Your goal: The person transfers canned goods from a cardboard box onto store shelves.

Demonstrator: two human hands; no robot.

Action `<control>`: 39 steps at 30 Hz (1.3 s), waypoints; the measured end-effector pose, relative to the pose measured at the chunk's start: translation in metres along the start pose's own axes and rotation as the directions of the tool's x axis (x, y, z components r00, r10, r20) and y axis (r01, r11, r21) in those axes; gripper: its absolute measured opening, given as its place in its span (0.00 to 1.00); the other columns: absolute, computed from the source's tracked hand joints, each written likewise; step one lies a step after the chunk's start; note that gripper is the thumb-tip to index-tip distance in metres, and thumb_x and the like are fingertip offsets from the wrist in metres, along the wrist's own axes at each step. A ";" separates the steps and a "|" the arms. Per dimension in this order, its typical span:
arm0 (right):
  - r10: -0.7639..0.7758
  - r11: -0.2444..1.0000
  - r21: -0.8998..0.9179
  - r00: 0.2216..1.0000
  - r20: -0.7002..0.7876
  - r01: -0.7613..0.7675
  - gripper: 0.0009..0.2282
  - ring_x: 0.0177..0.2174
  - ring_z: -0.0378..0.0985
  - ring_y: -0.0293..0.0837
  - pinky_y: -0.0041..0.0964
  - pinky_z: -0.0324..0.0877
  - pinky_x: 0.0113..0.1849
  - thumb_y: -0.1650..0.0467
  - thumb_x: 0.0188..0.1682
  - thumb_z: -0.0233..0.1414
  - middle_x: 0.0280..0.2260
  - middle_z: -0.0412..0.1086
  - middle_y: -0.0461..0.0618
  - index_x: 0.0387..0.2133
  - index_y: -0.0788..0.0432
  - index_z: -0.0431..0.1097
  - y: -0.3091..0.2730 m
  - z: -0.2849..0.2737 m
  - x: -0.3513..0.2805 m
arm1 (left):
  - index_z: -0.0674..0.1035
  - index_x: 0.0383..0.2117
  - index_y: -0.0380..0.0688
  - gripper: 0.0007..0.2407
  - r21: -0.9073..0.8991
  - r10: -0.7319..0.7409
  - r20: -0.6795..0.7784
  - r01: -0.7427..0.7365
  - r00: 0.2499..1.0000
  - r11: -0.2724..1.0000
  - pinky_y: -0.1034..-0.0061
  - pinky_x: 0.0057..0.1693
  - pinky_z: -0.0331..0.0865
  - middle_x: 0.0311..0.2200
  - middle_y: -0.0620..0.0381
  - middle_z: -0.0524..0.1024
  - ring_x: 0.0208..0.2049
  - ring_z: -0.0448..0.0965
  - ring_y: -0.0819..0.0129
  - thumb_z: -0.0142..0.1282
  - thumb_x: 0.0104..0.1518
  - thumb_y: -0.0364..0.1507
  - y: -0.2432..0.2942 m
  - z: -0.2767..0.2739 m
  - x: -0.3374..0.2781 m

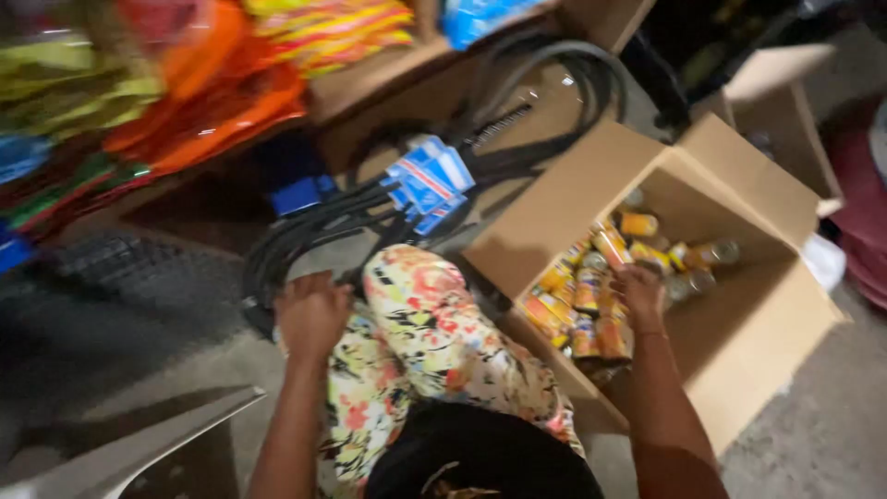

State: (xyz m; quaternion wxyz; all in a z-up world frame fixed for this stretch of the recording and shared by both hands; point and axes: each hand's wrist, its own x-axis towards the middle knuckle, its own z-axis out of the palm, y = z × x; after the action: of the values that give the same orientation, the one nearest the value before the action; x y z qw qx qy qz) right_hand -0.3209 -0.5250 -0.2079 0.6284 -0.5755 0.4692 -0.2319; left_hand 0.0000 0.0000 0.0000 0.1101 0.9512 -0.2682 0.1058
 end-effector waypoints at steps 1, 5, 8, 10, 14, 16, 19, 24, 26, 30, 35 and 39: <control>0.007 1.000 0.000 1.000 -0.016 -0.007 0.06 0.28 0.77 0.38 0.34 0.73 0.30 0.69 0.52 0.54 0.31 0.73 0.47 0.39 0.58 0.73 0.035 -0.010 0.014 | 0.82 0.43 0.47 0.16 -0.006 0.013 0.010 -0.013 1.000 1.000 0.50 0.52 0.67 0.44 0.53 0.80 0.50 0.75 0.51 0.57 0.55 0.42 0.002 0.003 0.002; 0.153 0.988 0.005 0.988 -0.008 -0.153 0.06 0.22 0.74 0.41 0.37 0.69 0.23 0.70 0.50 0.55 0.26 0.71 0.49 0.36 0.62 0.74 0.149 -0.033 0.030 | 0.82 0.48 0.50 0.17 0.082 -0.051 0.089 0.043 0.995 0.996 0.50 0.55 0.65 0.48 0.54 0.80 0.52 0.74 0.51 0.55 0.57 0.44 0.001 0.011 0.006; 0.346 0.938 -0.046 0.935 0.076 -0.343 0.08 0.21 0.76 0.42 0.39 0.70 0.21 0.69 0.48 0.56 0.26 0.72 0.49 0.36 0.63 0.73 0.117 0.014 -0.026 | 0.82 0.48 0.51 0.17 0.095 -0.056 0.110 0.046 0.992 0.994 0.50 0.56 0.65 0.49 0.56 0.80 0.54 0.74 0.51 0.55 0.58 0.44 0.000 0.015 0.009; 0.519 0.854 -0.075 0.852 0.069 -0.515 0.10 0.21 0.79 0.42 0.39 0.73 0.22 0.67 0.48 0.56 0.26 0.73 0.49 0.38 0.62 0.73 0.076 0.051 -0.063 | 0.82 0.48 0.51 0.17 0.099 -0.050 0.117 0.039 0.992 0.994 0.50 0.57 0.65 0.49 0.57 0.80 0.54 0.74 0.52 0.55 0.58 0.43 0.002 0.018 0.012; 0.402 0.916 -0.070 0.900 0.168 -0.396 0.25 0.19 0.66 0.44 0.41 0.62 0.19 0.64 0.39 0.67 0.26 0.67 0.50 0.45 0.58 0.64 0.023 0.088 -0.101 | 0.83 0.47 0.51 0.16 0.073 -0.025 0.073 0.019 0.997 0.997 0.51 0.57 0.65 0.49 0.57 0.80 0.53 0.75 0.52 0.56 0.58 0.43 0.003 0.019 0.013; 0.402 0.904 -0.174 0.915 0.040 -0.390 0.31 0.23 0.75 0.45 0.44 0.72 0.23 0.62 0.33 0.69 0.31 0.74 0.49 0.47 0.56 0.61 0.014 0.090 -0.100 | 0.83 0.46 0.51 0.16 0.070 -0.019 0.061 0.014 0.998 0.997 0.51 0.56 0.65 0.49 0.56 0.80 0.52 0.75 0.51 0.57 0.58 0.43 0.003 0.018 0.011; 0.241 0.875 -0.447 0.968 0.067 -0.186 0.33 0.26 0.76 0.44 0.39 0.73 0.29 0.54 0.30 0.69 0.31 0.75 0.51 0.45 0.61 0.69 0.041 0.080 -0.078 | 0.83 0.47 0.51 0.16 0.042 -0.035 0.064 0.033 0.997 0.999 0.51 0.56 0.65 0.48 0.56 0.80 0.51 0.75 0.50 0.57 0.58 0.41 0.003 0.017 0.011; 0.254 0.673 -0.738 0.926 0.279 0.038 0.40 0.45 0.82 0.55 0.47 0.78 0.46 0.52 0.23 0.70 0.45 0.76 0.59 0.48 0.62 0.70 0.115 0.083 -0.040 | 0.83 0.47 0.49 0.16 0.047 -0.047 0.073 0.044 0.996 0.998 0.52 0.56 0.66 0.48 0.55 0.80 0.51 0.75 0.51 0.57 0.59 0.42 0.000 0.015 0.010; 0.177 0.642 -0.756 0.935 0.309 0.128 0.37 0.52 0.72 0.57 0.48 0.70 0.51 0.54 0.26 0.70 0.51 0.69 0.59 0.51 0.55 0.70 0.088 0.087 -0.054 | 0.83 0.47 0.49 0.16 0.064 -0.043 0.076 0.038 0.996 0.997 0.52 0.55 0.66 0.48 0.55 0.80 0.51 0.75 0.51 0.57 0.59 0.42 -0.002 0.018 0.011; 0.047 0.659 -0.671 0.873 0.486 0.338 0.34 0.56 0.63 0.60 0.48 0.65 0.55 0.59 0.31 0.70 0.59 0.56 0.61 0.53 0.51 0.68 0.064 0.075 -0.069 | 0.84 0.46 0.49 0.17 0.077 -0.019 0.042 0.016 0.999 0.997 0.53 0.53 0.66 0.47 0.55 0.81 0.50 0.76 0.50 0.58 0.57 0.43 -0.007 0.021 0.011; 0.013 0.742 -0.622 0.922 0.388 0.251 0.33 0.53 0.70 0.57 0.45 0.72 0.51 0.60 0.31 0.67 0.58 0.58 0.58 0.52 0.53 0.65 0.014 0.076 -0.112 | 0.84 0.45 0.50 0.16 0.061 -0.023 0.033 0.021 0.999 0.998 0.54 0.55 0.67 0.47 0.57 0.81 0.49 0.76 0.51 0.58 0.58 0.43 -0.003 0.014 0.009; -0.223 0.548 -0.774 0.947 0.230 0.318 0.34 0.55 0.64 0.62 0.51 0.69 0.48 0.63 0.26 0.72 0.61 0.53 0.61 0.49 0.54 0.65 -0.011 0.083 -0.137 | 0.84 0.45 0.49 0.16 0.050 -0.040 0.046 0.038 0.998 0.998 0.54 0.54 0.67 0.47 0.56 0.81 0.49 0.77 0.51 0.59 0.58 0.43 -0.003 0.011 0.008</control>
State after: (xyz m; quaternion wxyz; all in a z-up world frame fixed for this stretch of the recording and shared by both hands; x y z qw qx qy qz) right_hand -0.3091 -0.3712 -0.1615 0.2820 -0.8724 0.3948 -0.0594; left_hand 0.0094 -0.0040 -0.0087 0.0821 0.9609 -0.2495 0.0876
